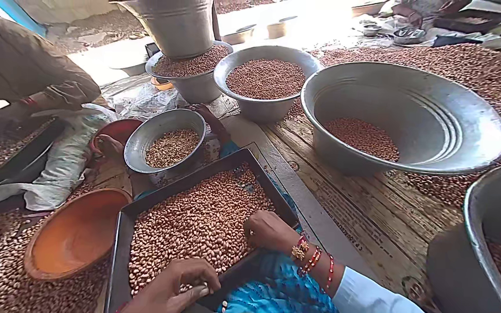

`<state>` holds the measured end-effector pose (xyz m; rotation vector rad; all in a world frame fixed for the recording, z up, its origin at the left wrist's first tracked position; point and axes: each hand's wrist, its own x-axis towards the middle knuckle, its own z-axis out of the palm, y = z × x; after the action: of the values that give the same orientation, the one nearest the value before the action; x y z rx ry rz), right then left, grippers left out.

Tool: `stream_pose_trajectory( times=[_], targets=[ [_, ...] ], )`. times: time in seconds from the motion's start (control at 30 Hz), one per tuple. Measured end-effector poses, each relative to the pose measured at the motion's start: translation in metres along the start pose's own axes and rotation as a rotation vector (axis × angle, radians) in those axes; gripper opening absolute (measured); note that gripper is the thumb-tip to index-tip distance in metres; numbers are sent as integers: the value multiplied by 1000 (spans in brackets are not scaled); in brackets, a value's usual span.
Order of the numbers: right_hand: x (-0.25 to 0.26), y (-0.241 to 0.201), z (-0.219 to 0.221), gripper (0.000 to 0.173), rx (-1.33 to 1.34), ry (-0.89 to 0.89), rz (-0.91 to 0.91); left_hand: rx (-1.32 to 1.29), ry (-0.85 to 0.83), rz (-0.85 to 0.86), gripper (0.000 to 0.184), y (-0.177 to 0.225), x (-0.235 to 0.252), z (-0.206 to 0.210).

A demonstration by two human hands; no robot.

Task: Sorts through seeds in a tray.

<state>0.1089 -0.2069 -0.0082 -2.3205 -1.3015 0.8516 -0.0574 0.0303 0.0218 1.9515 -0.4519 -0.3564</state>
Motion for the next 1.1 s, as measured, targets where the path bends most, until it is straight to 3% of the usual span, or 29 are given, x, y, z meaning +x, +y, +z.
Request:
stream_pose_trajectory(
  times=[0.07, 0.2, 0.3, 0.43, 0.5, 0.57, 0.67, 0.73, 0.8, 0.97, 1.03, 1.1],
  targets=[
    [0, 0, -3, 19, -22, 5, 9, -163, -125, 58, 21, 8, -11, -14],
    [-3, -6, -15, 18, -80, 49, 21, -60, 131, -86, 23, 11, -25, -25],
    [-6, -9, -21, 18, -76, 72, -19, 46, 190, -174, 25, 6, -25, -29],
    [-14, -17, -33, 16, 363, -62, -396, 26, 253, -181, 26, -5, -19, -34],
    [-13, -17, -38, 20, 507, -93, -449, 84, 373, -259, 28, -13, -14, -40],
    [-10, -10, -42, 24, 338, 51, -288, 228, 489, -409, 29, -23, -9, -53],
    [1, -1, -45, 38, -11, 120, 162, 518, 557, -710, 26, -41, 0, -76],
    [10, 1, -41, 43, -106, 75, 319, 683, 461, -943, 36, -46, 12, -81],
    [18, -3, -30, 45, -135, 44, 347, 759, 334, -1062, 43, -45, 29, -74],
    [33, -34, -7, 64, -37, -64, 227, 814, 169, -1018, 53, -26, 67, -32],
    [39, -45, -3, 69, 49, -56, 137, 660, 145, -954, 61, -24, 70, -28],
    [43, -50, -2, 71, 160, -23, 7, 423, 222, -785, 67, -32, 62, -27]
  ],
)
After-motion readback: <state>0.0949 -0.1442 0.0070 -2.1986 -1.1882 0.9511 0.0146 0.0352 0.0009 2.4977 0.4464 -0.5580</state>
